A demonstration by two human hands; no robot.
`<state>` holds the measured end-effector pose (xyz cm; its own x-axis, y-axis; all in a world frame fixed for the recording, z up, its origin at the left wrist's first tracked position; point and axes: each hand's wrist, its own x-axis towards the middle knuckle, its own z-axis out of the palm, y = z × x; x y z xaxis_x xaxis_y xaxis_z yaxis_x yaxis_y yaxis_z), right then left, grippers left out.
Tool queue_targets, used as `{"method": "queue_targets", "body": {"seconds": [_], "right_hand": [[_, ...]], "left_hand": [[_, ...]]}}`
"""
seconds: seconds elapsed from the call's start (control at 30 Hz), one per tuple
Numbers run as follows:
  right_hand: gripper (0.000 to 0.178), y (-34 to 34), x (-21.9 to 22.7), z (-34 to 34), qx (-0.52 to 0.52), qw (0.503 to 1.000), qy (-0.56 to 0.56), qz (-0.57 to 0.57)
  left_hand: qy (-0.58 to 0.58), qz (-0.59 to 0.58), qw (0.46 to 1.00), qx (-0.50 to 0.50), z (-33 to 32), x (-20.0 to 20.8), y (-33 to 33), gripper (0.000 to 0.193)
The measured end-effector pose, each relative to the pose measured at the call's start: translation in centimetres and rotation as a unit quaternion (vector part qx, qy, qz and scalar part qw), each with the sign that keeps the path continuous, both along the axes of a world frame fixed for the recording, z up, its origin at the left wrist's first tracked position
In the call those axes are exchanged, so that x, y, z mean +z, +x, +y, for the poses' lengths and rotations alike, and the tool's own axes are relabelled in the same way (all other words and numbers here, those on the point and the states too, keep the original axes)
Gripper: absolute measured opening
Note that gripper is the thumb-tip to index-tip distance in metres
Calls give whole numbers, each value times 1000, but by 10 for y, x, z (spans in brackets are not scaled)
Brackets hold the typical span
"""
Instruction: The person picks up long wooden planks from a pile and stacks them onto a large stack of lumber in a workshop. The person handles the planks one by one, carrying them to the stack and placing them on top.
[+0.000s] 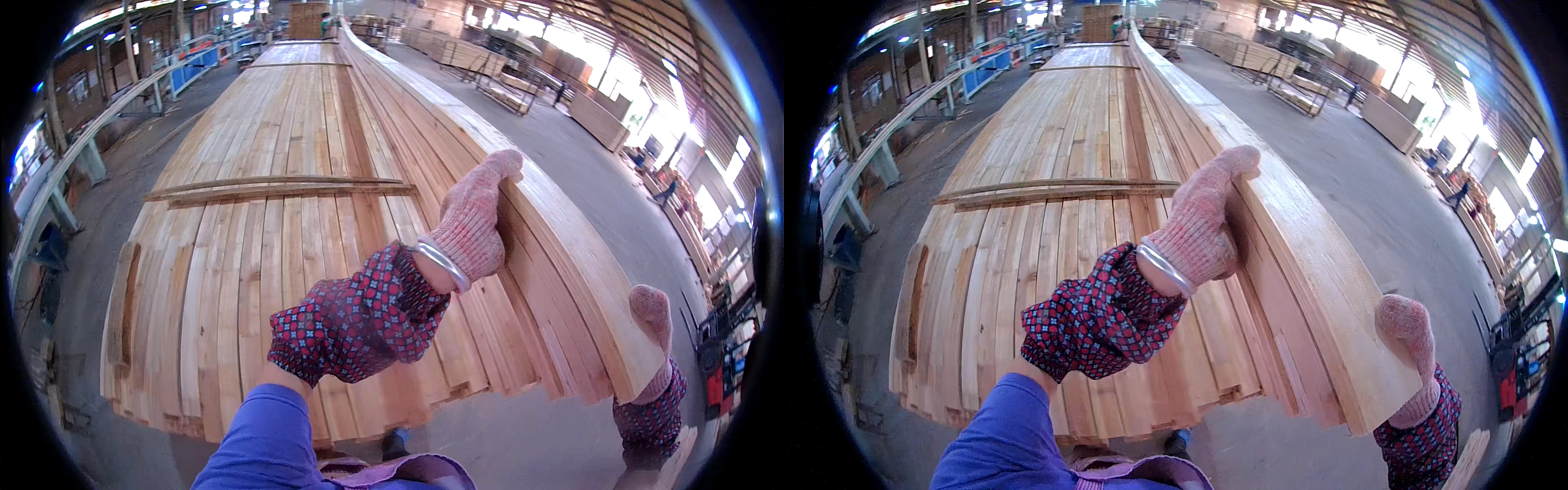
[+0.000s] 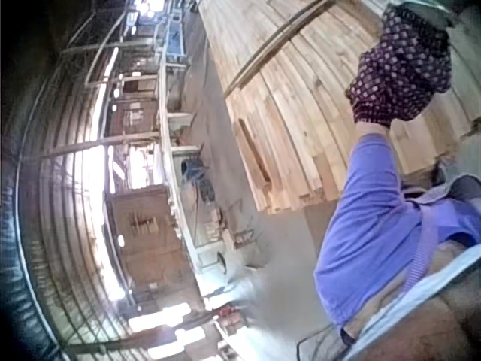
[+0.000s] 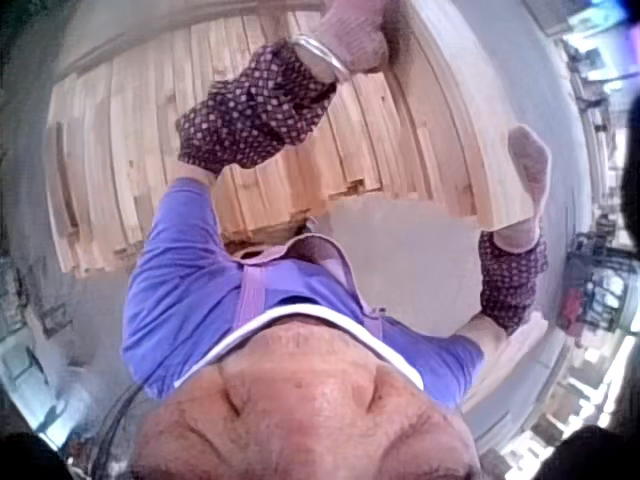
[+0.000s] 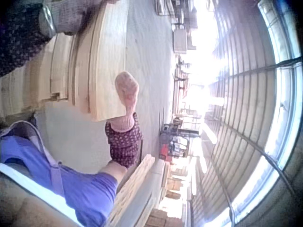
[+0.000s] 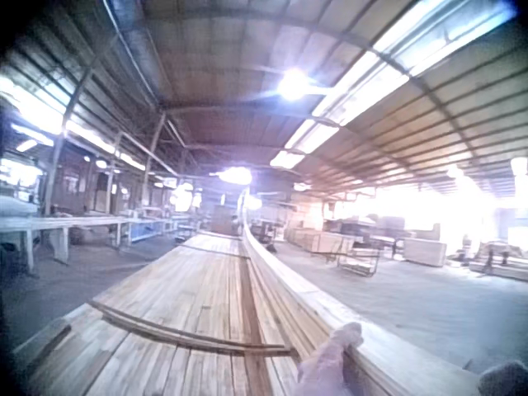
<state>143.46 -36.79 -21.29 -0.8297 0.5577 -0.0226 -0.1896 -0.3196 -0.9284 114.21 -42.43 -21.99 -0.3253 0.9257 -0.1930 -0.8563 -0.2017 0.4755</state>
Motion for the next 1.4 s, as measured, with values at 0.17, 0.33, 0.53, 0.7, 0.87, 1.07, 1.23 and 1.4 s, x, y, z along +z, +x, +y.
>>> {"method": "queue_targets", "body": {"seconds": [0.17,0.33,0.53,0.7,0.87,1.07,1.23,1.4], "right_hand": [[69,28,37,51,60,990,-129,16],[65,57,54,73,43,997,-72,-3],[51,120,-32,156,-79,992,34,95],[39,102,-48,136,-97,981,163,49],[44,122,-71,156,-126,985,-107,-42],[41,121,-89,161,-92,982,-151,-69],[38,113,-72,155,-86,987,-90,-106],[43,105,-60,145,-100,980,-27,-170]], "left_hand": [[36,525,798,294,44,-5,45,39],[11,221,972,79,101,16,92,51],[-94,239,963,77,117,14,132,59],[-149,546,819,96,123,-20,119,80],[-55,287,956,1,162,-76,118,64],[144,508,842,-106,148,-97,94,48],[-137,705,658,-226,124,-41,56,77],[-37,751,656,-67,110,-42,47,92]]}}
